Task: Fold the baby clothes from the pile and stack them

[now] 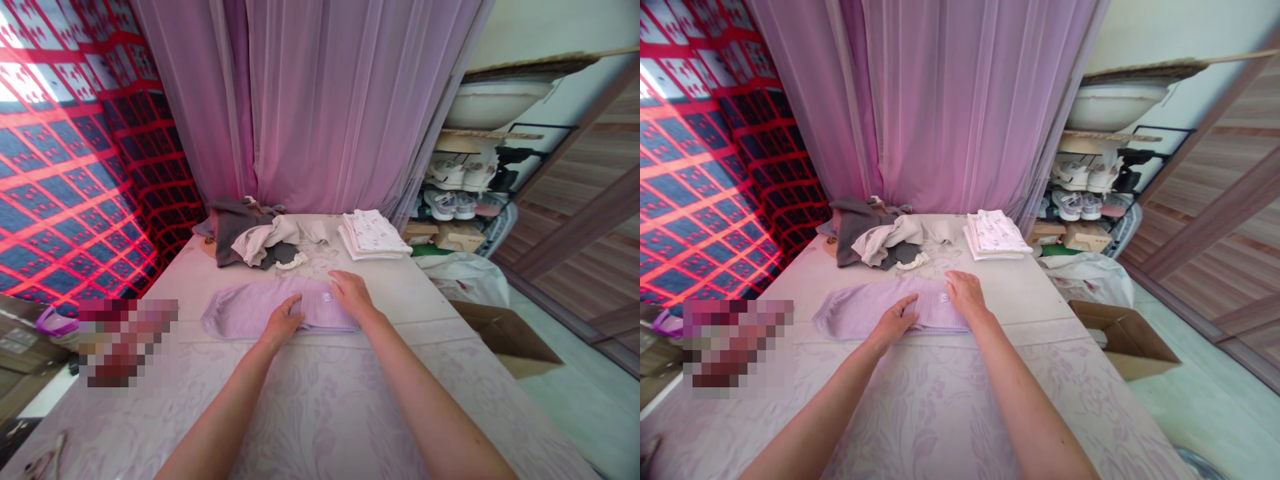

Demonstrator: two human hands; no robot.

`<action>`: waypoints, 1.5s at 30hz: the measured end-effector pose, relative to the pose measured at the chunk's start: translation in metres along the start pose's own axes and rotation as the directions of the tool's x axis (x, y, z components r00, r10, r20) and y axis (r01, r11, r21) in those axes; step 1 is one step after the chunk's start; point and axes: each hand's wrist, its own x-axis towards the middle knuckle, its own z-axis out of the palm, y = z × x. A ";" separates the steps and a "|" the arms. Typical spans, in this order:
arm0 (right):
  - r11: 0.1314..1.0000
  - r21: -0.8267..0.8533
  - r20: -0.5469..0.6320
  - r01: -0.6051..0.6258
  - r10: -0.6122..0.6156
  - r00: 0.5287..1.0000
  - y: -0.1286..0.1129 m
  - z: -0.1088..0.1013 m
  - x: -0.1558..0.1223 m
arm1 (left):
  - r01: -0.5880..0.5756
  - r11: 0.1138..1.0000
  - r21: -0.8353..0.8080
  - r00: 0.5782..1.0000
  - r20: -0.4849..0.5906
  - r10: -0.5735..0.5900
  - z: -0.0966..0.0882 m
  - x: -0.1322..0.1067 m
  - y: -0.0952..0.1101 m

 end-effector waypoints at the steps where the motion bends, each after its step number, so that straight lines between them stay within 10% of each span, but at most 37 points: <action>1: 0.999 0.012 0.023 0.047 -0.047 0.999 -0.005 0.004 -0.008 | -0.007 1.000 0.022 1.000 -0.001 0.007 0.000 0.001 0.000; 7: 1.000 -0.020 0.237 0.012 -0.007 0.971 -0.011 0.028 -0.034 | -0.108 0.897 0.428 0.985 -0.076 0.155 -0.013 -0.003 0.008; 12: 1.000 -0.008 0.190 0.016 -0.015 0.982 -0.010 0.030 -0.031 | -0.393 0.492 0.776 0.841 0.088 0.533 -0.008 -0.015 0.015; 17: 0.986 0.035 -0.045 -0.164 0.166 0.985 -0.001 0.022 -0.045 | -0.418 0.339 0.843 0.877 0.279 0.390 0.010 -0.018 -0.001; 23: 0.834 0.050 0.140 -0.549 0.539 0.831 0.008 -0.001 -0.075 | -0.399 0.410 0.820 0.900 0.264 0.347 0.008 -0.017 -0.008; 29: 0.825 0.235 0.114 -0.514 0.502 0.857 -0.007 -0.003 -0.075 | -0.378 0.574 0.726 0.924 0.252 0.289 0.004 -0.017 0.005; 37: 0.713 0.684 -0.177 -0.155 0.368 0.913 -0.059 0.003 -0.068 | -0.161 0.974 0.161 0.984 0.104 0.146 -0.008 -0.027 0.060; 45: 0.597 0.794 -0.142 0.112 0.003 0.990 -0.113 0.004 -0.055 | -0.008 0.998 0.056 1.000 0.000 0.008 -0.064 -0.022 0.056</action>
